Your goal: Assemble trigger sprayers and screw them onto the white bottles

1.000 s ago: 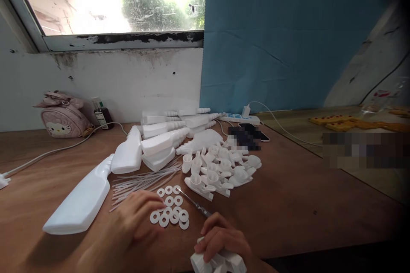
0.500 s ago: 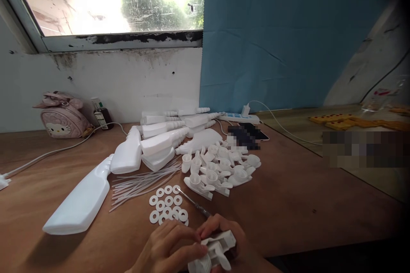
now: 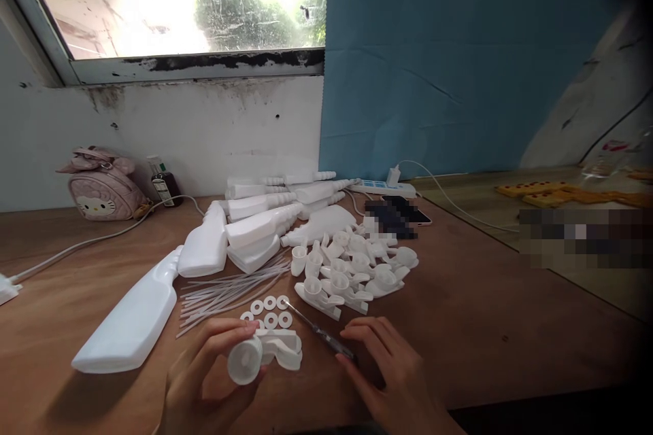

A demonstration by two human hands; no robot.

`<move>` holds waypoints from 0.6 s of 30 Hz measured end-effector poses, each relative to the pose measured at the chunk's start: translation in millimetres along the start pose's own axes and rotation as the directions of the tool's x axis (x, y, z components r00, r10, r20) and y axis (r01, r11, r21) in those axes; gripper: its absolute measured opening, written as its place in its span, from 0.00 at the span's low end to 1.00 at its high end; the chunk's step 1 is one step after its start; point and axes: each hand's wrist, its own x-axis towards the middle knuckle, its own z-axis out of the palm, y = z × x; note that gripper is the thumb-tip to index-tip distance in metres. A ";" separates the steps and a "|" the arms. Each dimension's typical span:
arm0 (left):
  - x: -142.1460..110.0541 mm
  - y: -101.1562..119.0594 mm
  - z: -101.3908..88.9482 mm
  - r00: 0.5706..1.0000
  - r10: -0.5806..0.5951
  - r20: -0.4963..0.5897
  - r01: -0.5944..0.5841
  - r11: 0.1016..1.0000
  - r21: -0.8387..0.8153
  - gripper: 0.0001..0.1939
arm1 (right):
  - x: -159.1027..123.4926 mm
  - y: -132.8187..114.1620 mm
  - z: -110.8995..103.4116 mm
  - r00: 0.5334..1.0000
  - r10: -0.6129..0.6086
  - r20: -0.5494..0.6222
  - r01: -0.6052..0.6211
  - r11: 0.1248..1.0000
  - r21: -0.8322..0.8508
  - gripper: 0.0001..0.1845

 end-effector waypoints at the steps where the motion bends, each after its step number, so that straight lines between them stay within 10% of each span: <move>1: 1.7 -1.8 -0.3 1.000 0.002 0.017 -0.002 0.999 0.033 0.16 | 0.0 0.2 -0.6 0.999 0.029 0.031 -0.027 0.997 -0.070 0.08; 7: 3.6 -11.3 12.5 0.995 -0.011 0.103 0.001 0.996 0.088 0.13 | -0.6 2.0 7.3 0.991 0.089 0.101 -0.070 0.981 -0.181 0.03; 18: -3.9 -20.6 22.1 0.993 0.031 0.112 -0.045 0.991 0.128 0.13 | -1.5 -4.1 -3.3 0.978 -0.070 -0.199 0.133 0.937 0.323 0.11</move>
